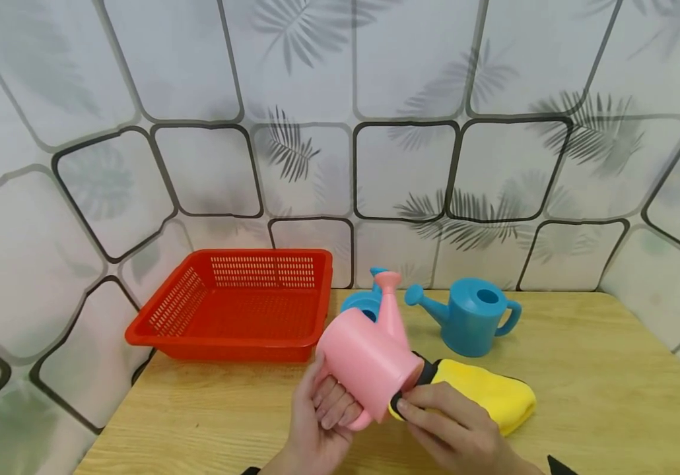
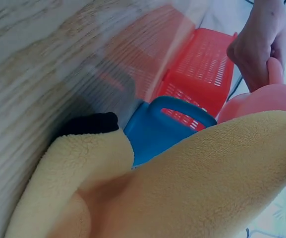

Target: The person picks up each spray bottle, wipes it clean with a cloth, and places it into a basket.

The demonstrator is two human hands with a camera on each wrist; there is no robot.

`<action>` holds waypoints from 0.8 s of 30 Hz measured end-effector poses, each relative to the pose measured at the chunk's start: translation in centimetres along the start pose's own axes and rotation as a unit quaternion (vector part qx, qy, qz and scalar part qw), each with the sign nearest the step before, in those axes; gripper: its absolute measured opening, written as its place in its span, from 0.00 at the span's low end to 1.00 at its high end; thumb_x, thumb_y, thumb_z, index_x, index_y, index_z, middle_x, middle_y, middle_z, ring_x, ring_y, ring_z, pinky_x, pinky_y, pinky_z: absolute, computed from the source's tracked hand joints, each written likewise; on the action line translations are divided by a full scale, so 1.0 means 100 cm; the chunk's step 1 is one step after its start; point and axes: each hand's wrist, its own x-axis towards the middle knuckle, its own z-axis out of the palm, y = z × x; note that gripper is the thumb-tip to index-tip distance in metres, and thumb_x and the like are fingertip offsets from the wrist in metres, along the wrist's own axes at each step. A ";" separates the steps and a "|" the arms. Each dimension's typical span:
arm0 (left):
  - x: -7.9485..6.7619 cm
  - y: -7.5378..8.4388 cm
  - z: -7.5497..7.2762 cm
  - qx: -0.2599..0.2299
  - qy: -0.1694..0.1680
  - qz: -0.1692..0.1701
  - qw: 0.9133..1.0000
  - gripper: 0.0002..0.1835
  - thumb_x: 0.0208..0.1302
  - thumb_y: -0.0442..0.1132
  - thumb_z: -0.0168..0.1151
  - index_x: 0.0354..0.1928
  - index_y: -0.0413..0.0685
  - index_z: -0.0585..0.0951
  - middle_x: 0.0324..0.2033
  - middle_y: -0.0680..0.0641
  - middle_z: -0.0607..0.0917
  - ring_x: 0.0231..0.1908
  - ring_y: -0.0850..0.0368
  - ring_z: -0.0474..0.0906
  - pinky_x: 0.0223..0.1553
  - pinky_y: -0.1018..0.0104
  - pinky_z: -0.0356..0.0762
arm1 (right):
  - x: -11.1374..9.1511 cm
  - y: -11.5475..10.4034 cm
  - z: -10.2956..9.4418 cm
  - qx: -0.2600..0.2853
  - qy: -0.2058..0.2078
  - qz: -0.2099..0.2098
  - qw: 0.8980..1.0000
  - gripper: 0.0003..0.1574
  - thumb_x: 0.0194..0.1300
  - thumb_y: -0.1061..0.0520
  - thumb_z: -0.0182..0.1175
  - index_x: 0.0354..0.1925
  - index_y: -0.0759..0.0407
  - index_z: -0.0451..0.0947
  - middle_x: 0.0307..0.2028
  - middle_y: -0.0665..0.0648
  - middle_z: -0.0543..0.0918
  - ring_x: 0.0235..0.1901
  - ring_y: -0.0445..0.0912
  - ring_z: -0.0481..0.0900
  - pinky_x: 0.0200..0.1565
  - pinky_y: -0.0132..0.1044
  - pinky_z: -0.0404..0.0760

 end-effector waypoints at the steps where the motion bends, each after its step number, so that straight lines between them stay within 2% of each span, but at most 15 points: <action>1: 0.000 0.001 -0.001 0.000 0.002 0.000 1.000 0.30 0.73 0.54 0.44 0.13 0.55 0.50 0.09 0.57 0.54 0.11 0.65 0.51 0.19 0.72 0.45 | -0.001 0.000 0.000 -0.001 -0.006 0.007 1.000 0.13 0.67 0.63 0.58 0.33 0.74 0.84 0.29 0.67 0.84 0.31 0.50 0.80 0.31 0.33 0.83; 5: 0.009 0.004 -0.004 -0.010 0.020 -0.005 1.000 0.29 0.71 0.54 0.48 0.13 0.56 0.52 0.10 0.58 0.55 0.11 0.65 0.53 0.18 0.73 0.47 | -0.009 0.002 0.001 -0.023 -0.027 0.053 0.998 0.16 0.69 0.60 0.57 0.35 0.73 0.84 0.33 0.65 0.83 0.33 0.50 0.80 0.35 0.32 0.84; 10: 0.024 0.006 -0.012 -0.022 0.053 -0.008 0.998 0.29 0.68 0.54 0.54 0.13 0.55 0.55 0.10 0.57 0.57 0.10 0.66 0.57 0.17 0.73 0.51 | -0.025 0.007 0.008 -0.058 -0.040 0.127 0.989 0.20 0.71 0.53 0.55 0.38 0.69 0.86 0.35 0.60 0.84 0.33 0.48 0.81 0.42 0.28 0.84; 12: 0.028 0.005 -0.014 -0.025 0.061 -0.010 0.998 0.29 0.67 0.55 0.55 0.13 0.55 0.55 0.10 0.57 0.57 0.09 0.65 0.57 0.17 0.73 0.52 | -0.028 0.008 0.010 -0.061 -0.042 0.134 0.988 0.21 0.71 0.52 0.55 0.39 0.68 0.86 0.35 0.60 0.84 0.33 0.47 0.81 0.43 0.28 0.84; 15: 0.032 0.005 -0.014 -0.032 0.062 -0.018 0.997 0.29 0.67 0.55 0.55 0.13 0.55 0.55 0.10 0.57 0.57 0.09 0.65 0.56 0.17 0.74 0.52 | -0.029 0.010 0.011 -0.058 -0.044 0.115 0.991 0.20 0.71 0.53 0.55 0.38 0.68 0.86 0.34 0.60 0.84 0.33 0.47 0.81 0.40 0.29 0.84; 21: 0.032 0.004 -0.014 -0.036 0.058 -0.033 0.997 0.29 0.67 0.56 0.55 0.13 0.55 0.55 0.10 0.57 0.57 0.10 0.64 0.55 0.17 0.74 0.52 | -0.025 0.012 0.015 -0.056 -0.047 0.031 0.997 0.16 0.70 0.58 0.57 0.36 0.70 0.86 0.32 0.62 0.85 0.33 0.48 0.80 0.32 0.32 0.83; 24: 0.031 0.004 -0.014 -0.039 0.062 -0.037 0.997 0.29 0.66 0.56 0.55 0.13 0.55 0.55 0.10 0.57 0.56 0.10 0.64 0.54 0.18 0.73 0.51 | -0.025 0.010 0.015 -0.060 -0.059 0.021 0.996 0.16 0.70 0.58 0.56 0.36 0.70 0.85 0.32 0.62 0.85 0.34 0.47 0.81 0.32 0.33 0.83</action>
